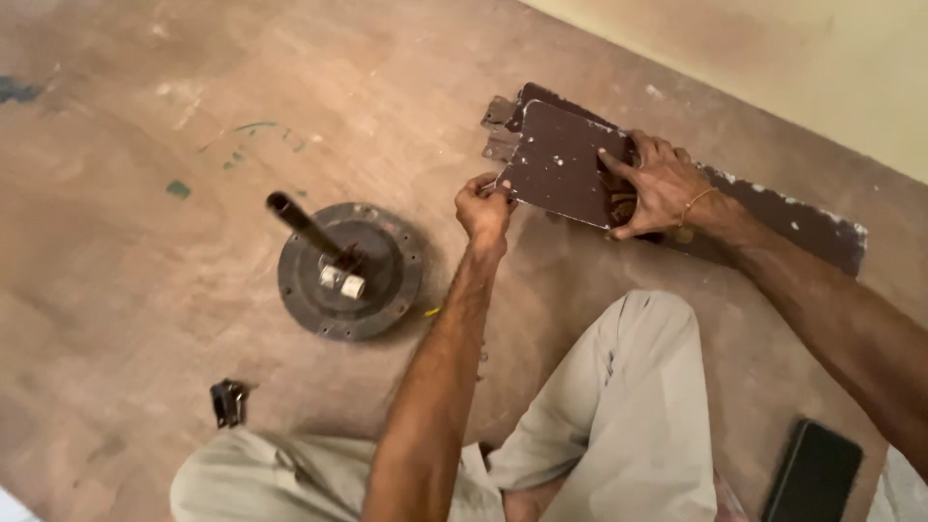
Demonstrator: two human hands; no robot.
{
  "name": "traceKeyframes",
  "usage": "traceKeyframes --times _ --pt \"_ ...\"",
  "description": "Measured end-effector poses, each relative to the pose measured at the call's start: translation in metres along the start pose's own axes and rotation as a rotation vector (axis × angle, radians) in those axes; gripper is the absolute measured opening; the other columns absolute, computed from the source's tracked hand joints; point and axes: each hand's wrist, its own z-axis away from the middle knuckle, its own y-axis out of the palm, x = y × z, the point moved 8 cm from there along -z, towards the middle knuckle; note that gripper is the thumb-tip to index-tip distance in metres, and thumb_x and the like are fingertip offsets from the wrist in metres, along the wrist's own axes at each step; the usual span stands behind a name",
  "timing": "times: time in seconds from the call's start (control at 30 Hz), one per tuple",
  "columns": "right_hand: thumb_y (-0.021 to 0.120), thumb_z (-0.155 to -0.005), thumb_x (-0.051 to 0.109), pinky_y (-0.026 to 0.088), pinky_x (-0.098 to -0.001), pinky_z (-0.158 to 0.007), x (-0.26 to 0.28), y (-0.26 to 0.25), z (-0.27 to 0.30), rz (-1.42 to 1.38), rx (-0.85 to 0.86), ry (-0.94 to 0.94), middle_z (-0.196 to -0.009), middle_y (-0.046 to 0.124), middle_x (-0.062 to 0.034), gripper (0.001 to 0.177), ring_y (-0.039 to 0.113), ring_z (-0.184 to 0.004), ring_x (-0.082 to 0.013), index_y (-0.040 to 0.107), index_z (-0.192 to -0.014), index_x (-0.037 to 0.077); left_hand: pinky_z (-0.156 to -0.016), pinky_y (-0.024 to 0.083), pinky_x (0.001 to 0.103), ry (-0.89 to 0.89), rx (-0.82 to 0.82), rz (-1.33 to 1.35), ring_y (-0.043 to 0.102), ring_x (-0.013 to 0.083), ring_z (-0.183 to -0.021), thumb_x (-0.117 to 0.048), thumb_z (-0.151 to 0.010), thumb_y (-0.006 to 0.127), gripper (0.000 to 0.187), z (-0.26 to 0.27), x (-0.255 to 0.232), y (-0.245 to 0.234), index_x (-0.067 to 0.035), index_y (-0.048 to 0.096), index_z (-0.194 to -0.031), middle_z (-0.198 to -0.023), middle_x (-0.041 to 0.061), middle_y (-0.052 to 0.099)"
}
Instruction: The person assembles a ceiling fan by attaching blades to the central motor housing using a screwdriver. They secure each blade with screws and washers, then remove the central rod and attach a decorative cap to the motor housing.
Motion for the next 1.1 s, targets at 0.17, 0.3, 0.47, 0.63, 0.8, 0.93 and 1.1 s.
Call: traceKeyframes --times 0.17,0.3,0.47,0.63,0.8,0.93,1.1 --pt "0.089 -0.045 0.07 0.038 -0.0631 -0.112 -0.035 0.035 -0.027 -0.027 0.034 0.042 -0.16 0.024 -0.029 0.131 0.034 -0.143 -0.0492 0.04 -0.157 0.026 -0.068 0.061 0.035 0.188 -0.079 -0.334 0.073 0.0208 -0.078 -0.001 -0.086 0.074 0.022 -0.035 0.006 0.029 0.002 0.075 -0.108 -0.09 0.014 0.077" --pt "0.089 -0.046 0.07 0.038 -0.0659 -0.11 -0.057 0.053 -0.055 -0.096 0.018 0.042 -0.159 0.023 -0.0329 0.131 0.033 -0.143 -0.0513 0.041 -0.159 0.023 -0.078 0.06 0.038 0.498 -0.114 -0.483 0.077 0.0269 -0.083 -0.001 -0.081 0.076 0.02 -0.06 0.003 0.041 0.001 0.079 -0.101 -0.092 0.017 0.079" --pt "0.089 -0.046 0.068 0.038 -0.0664 -0.109 -0.063 0.07 -0.094 -0.125 0.066 0.073 -0.16 0.023 -0.0322 0.13 0.034 -0.142 -0.0514 0.041 -0.159 0.025 -0.076 0.059 0.041 0.677 -0.142 -0.613 0.076 0.0339 -0.084 -0.003 -0.08 0.078 0.02 -0.097 -0.006 0.05 0.003 0.077 -0.099 -0.092 0.02 0.076" --pt "0.087 -0.045 0.072 0.038 -0.0668 -0.109 -0.059 0.082 -0.112 -0.149 0.109 0.088 -0.159 0.024 -0.0311 0.133 0.033 -0.143 -0.0497 0.039 -0.16 0.027 -0.079 0.056 0.048 0.728 -0.134 -0.747 0.071 0.0409 -0.087 -0.001 -0.077 0.077 0.024 -0.113 -0.007 0.05 0.005 0.076 -0.1 -0.093 0.026 0.071" --pt "0.086 -0.048 0.073 0.04 -0.0648 -0.109 -0.062 0.092 -0.125 -0.166 0.117 0.105 -0.158 0.027 -0.0305 0.128 0.032 -0.145 -0.0488 0.04 -0.158 0.027 -0.083 0.053 0.053 0.815 -0.07 -0.769 0.066 0.0451 -0.092 0.0 -0.077 0.078 0.03 -0.11 -0.013 0.055 0.007 0.074 -0.106 -0.098 0.027 0.064" --pt "0.087 -0.047 0.074 0.039 -0.065 -0.109 -0.061 0.099 -0.125 -0.141 0.071 0.072 -0.157 0.027 -0.0324 0.132 0.031 -0.145 -0.0506 0.039 -0.16 0.026 -0.087 0.054 0.048 0.614 -0.108 -0.853 0.066 0.0404 -0.099 -0.002 -0.076 0.077 0.036 -0.115 -0.007 0.061 0.004 0.073 -0.111 -0.107 0.024 0.062" --pt "0.088 -0.045 0.071 0.037 -0.0684 -0.106 -0.062 0.103 -0.127 -0.17 0.044 0.057 -0.159 0.023 -0.0321 0.133 0.029 -0.145 -0.0505 0.038 -0.16 0.026 -0.093 0.051 0.049 0.697 -0.084 -0.864 0.062 0.0419 -0.105 -0.003 -0.081 0.078 0.034 -0.106 -0.009 0.056 0.005 0.072 -0.114 -0.111 0.026 0.062"
